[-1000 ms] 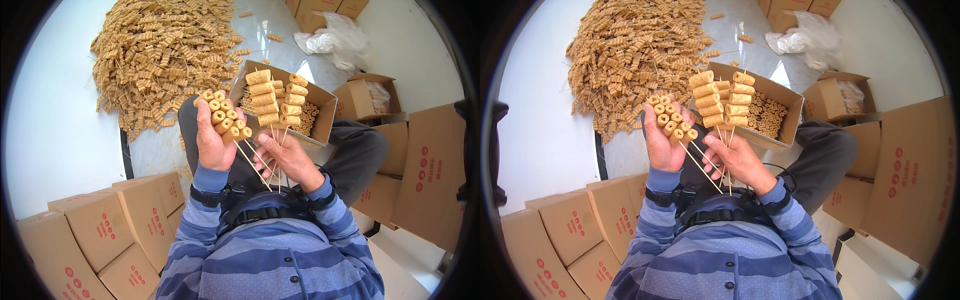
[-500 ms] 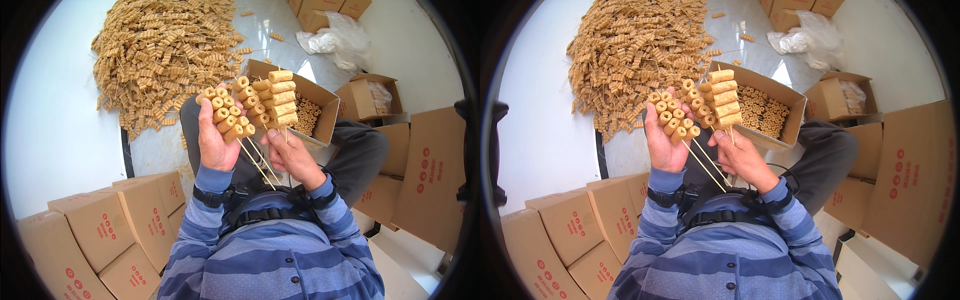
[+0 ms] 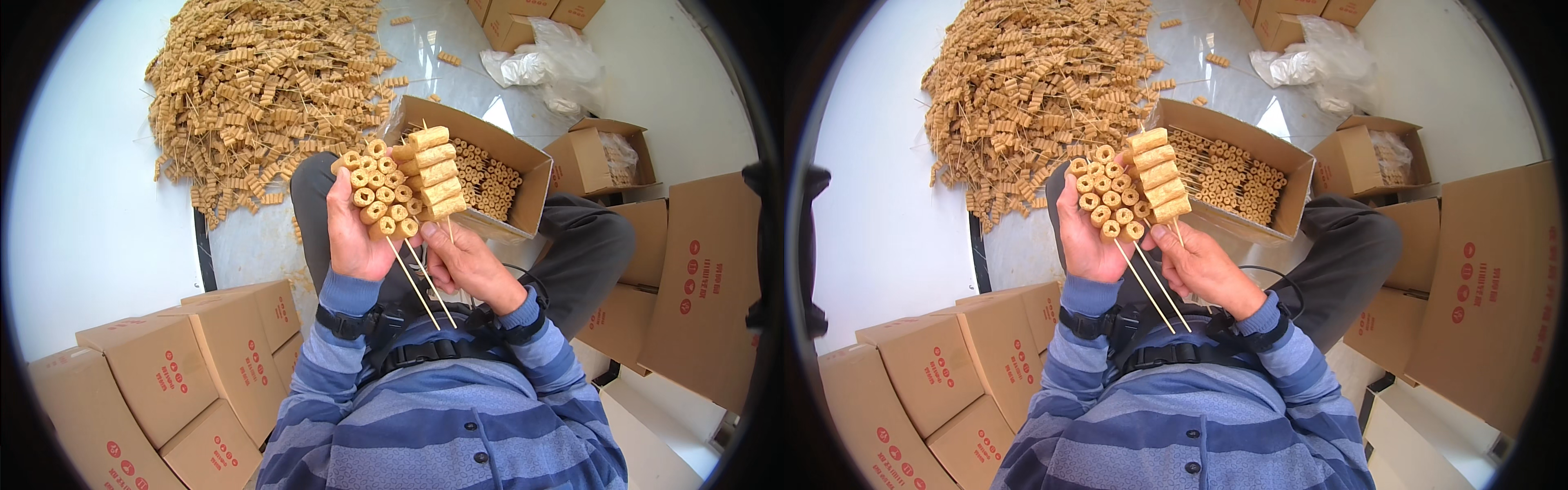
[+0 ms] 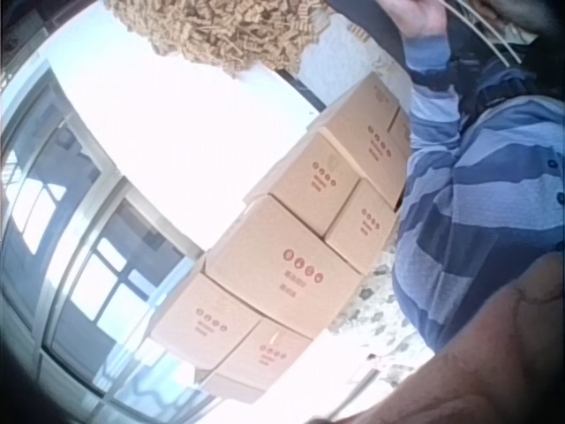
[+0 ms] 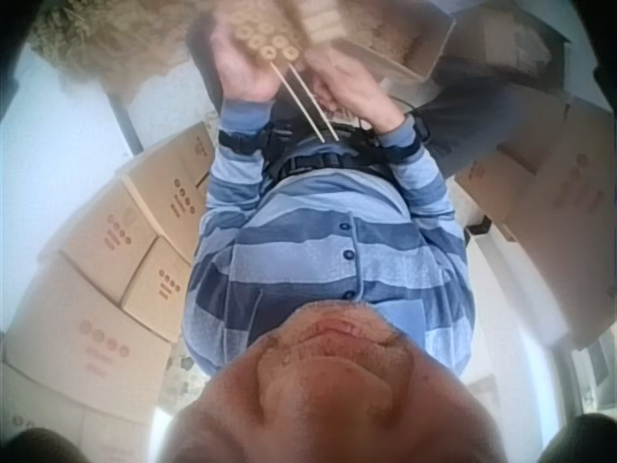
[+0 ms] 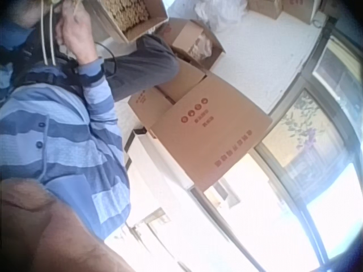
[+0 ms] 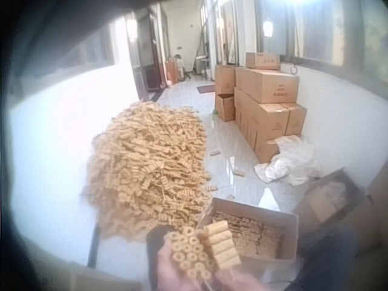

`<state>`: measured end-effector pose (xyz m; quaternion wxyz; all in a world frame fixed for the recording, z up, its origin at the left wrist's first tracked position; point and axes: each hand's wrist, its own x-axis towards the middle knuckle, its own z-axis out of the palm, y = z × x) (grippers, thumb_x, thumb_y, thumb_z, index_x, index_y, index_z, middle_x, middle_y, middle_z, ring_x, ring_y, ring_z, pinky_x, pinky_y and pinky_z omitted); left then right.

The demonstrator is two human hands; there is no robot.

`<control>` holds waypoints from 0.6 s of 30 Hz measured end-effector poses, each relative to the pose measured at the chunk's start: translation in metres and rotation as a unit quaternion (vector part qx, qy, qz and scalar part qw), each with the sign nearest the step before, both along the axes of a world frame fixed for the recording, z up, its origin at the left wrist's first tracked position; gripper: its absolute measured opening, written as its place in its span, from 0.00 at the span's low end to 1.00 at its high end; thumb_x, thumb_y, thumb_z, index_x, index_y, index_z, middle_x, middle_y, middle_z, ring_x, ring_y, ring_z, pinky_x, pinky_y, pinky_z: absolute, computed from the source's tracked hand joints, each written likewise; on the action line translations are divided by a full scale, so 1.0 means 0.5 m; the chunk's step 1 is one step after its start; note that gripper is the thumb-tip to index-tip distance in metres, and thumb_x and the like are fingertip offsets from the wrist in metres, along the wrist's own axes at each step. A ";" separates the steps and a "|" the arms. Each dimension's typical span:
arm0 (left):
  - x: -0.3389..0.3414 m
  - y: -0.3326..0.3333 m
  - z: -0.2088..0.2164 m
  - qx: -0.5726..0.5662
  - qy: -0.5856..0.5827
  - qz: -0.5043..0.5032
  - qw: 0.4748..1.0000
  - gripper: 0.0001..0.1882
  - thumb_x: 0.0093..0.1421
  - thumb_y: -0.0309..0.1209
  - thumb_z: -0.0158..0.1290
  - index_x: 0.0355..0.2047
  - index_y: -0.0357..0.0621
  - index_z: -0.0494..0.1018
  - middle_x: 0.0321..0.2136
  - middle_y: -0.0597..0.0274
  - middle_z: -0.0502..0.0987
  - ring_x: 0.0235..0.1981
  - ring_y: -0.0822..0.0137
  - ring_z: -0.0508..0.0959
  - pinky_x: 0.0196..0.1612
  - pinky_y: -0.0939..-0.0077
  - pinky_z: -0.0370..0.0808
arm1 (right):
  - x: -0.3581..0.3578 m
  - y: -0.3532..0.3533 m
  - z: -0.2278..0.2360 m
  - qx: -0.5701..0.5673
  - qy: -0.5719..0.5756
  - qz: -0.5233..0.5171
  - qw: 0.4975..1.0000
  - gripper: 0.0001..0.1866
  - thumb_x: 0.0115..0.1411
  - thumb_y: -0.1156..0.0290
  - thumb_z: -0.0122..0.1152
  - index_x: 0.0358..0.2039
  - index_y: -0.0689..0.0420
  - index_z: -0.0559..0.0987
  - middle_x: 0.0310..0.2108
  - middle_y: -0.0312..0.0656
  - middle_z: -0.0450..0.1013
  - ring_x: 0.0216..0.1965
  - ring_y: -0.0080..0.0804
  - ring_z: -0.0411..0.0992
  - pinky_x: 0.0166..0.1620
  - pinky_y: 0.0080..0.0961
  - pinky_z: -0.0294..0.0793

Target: The person threads small cylindrical snack pieces onto wooden skewers and places the completed skewers into a cardboard box. The person repeatedly picks up skewers and snacks from a pile on the floor, aligns the snacks, and inserts them into the box.

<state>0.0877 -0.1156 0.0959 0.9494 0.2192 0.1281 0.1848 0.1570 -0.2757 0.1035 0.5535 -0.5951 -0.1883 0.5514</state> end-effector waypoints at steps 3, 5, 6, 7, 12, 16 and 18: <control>-0.004 0.002 0.000 0.017 -0.026 -0.047 0.998 0.34 0.71 0.54 0.38 0.64 0.39 0.61 0.58 0.49 0.72 0.56 0.53 0.76 0.57 0.58 0.76 | 0.007 -0.009 0.009 -0.019 0.013 0.037 0.999 0.25 0.76 0.49 0.37 0.44 0.60 0.72 0.14 0.33 0.66 0.14 0.20 0.66 0.19 0.17 0.64; -0.003 0.005 -0.004 0.022 -0.059 -0.092 0.994 0.34 0.71 0.54 0.39 0.65 0.40 0.61 0.59 0.48 0.71 0.57 0.52 0.75 0.58 0.57 0.75 | 0.013 -0.014 0.014 -0.025 0.041 0.058 0.997 0.25 0.76 0.49 0.38 0.45 0.60 0.72 0.16 0.35 0.69 0.15 0.21 0.69 0.21 0.17 0.68; 0.000 -0.004 -0.008 0.025 -0.025 -0.058 0.998 0.35 0.69 0.54 0.40 0.65 0.39 0.60 0.59 0.47 0.71 0.59 0.51 0.74 0.61 0.54 0.73 | 0.016 -0.016 0.015 -0.026 0.057 0.062 0.996 0.25 0.76 0.49 0.38 0.45 0.61 0.72 0.18 0.36 0.70 0.17 0.21 0.70 0.22 0.17 0.70; -0.001 -0.006 -0.011 0.020 -0.029 -0.056 0.998 0.35 0.69 0.54 0.40 0.65 0.39 0.60 0.59 0.47 0.71 0.59 0.51 0.74 0.62 0.54 0.72 | 0.018 -0.018 0.016 -0.007 0.074 0.065 0.995 0.26 0.76 0.49 0.38 0.46 0.61 0.72 0.19 0.36 0.72 0.18 0.22 0.71 0.24 0.18 0.73; -0.003 0.000 -0.024 -0.024 -0.046 -0.019 0.999 0.34 0.69 0.54 0.40 0.62 0.37 0.63 0.54 0.47 0.74 0.54 0.50 0.77 0.58 0.53 0.75 | 0.009 -0.019 0.004 -0.015 0.011 -0.010 1.000 0.26 0.75 0.48 0.40 0.52 0.61 0.71 0.26 0.37 0.73 0.23 0.26 0.74 0.30 0.22 0.80; -0.005 0.026 -0.032 0.033 -0.012 -0.004 0.999 0.37 0.67 0.58 0.41 0.59 0.35 0.66 0.46 0.46 0.77 0.46 0.50 0.80 0.50 0.55 0.80 | 0.053 -0.035 0.003 -0.120 -0.255 -0.046 0.958 0.22 0.74 0.51 0.47 0.48 0.60 0.72 0.19 0.40 0.70 0.20 0.31 0.74 0.25 0.29 0.74; -0.003 0.021 -0.032 0.029 -0.011 -0.003 1.000 0.39 0.66 0.60 0.43 0.60 0.34 0.65 0.48 0.45 0.76 0.49 0.49 0.78 0.51 0.53 0.78 | 0.052 -0.031 -0.005 -0.164 -0.444 -0.038 0.880 0.18 0.73 0.55 0.49 0.43 0.59 0.72 0.20 0.49 0.72 0.22 0.46 0.75 0.27 0.42 0.73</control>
